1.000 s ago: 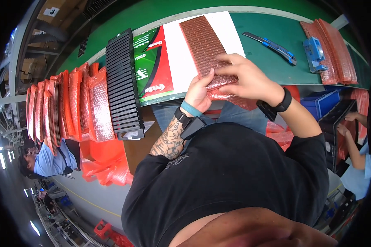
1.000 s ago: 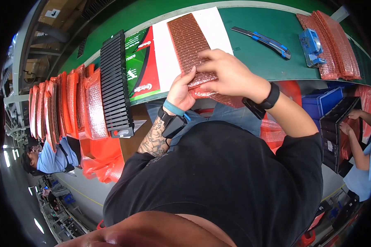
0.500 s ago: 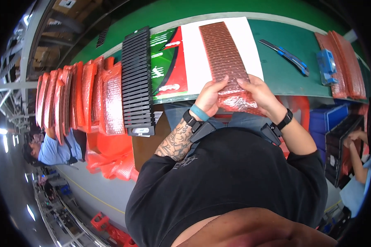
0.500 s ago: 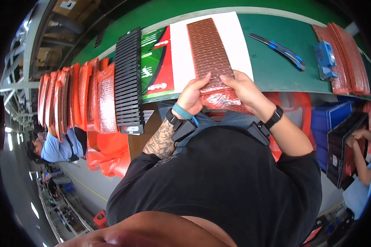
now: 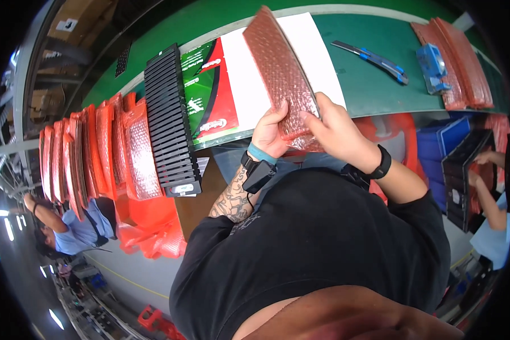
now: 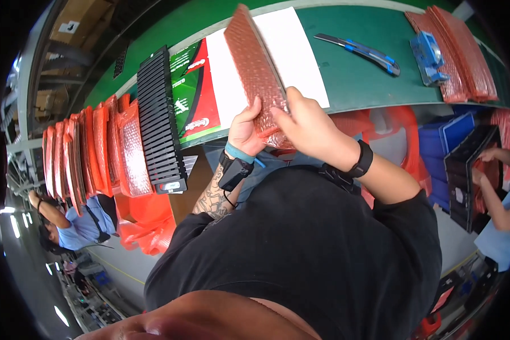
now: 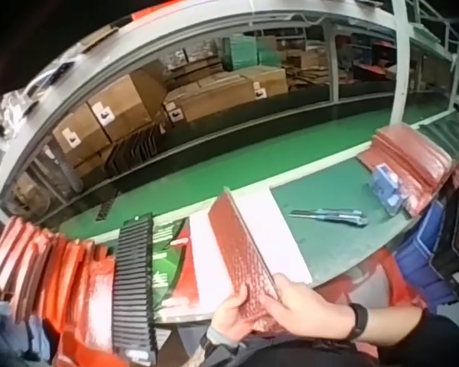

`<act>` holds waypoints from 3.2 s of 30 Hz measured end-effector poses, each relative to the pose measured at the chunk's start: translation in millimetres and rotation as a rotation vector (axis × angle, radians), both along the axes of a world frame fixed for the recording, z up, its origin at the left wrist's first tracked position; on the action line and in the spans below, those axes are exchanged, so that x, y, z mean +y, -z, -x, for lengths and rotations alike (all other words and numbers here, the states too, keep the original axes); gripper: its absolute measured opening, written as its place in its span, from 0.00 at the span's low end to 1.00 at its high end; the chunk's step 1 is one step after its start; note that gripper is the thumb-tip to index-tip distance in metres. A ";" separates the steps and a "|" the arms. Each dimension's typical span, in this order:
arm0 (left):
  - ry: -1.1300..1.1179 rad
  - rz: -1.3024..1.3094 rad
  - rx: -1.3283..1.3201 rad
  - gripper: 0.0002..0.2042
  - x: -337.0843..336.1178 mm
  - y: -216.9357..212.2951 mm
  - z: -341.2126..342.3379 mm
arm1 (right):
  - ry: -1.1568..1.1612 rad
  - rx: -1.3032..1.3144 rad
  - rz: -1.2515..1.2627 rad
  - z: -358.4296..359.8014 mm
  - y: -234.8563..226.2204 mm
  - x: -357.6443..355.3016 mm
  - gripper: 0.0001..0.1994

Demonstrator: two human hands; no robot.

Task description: The person removes a circuit board from a bubble wrap sleeve, places the board on a rack, and then slides a new board into a sleeve and secures it with tape.

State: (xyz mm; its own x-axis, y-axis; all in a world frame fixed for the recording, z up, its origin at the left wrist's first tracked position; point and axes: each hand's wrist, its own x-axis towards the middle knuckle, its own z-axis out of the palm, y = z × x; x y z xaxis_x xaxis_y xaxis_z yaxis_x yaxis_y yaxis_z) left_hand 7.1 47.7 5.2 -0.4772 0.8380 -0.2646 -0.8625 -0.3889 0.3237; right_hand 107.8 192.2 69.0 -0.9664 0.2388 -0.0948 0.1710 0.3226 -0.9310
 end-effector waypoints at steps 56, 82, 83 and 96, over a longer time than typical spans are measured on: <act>-0.164 0.175 0.333 0.30 -31.3 -4.5 3.7 | -0.265 -0.219 -0.319 82.5 -43.3 51.1 0.15; -0.058 0.262 0.419 0.31 -43.8 15.5 46.5 | -0.766 -0.080 -0.896 520.0 26.1 75.4 0.33; -0.039 0.247 0.428 0.31 -43.3 15.1 45.9 | -0.625 -0.180 -0.926 507.2 23.5 89.2 0.35; -0.134 0.262 0.314 0.29 -36.2 -2.6 26.9 | -0.085 -0.231 -0.501 520.0 38.7 99.2 0.22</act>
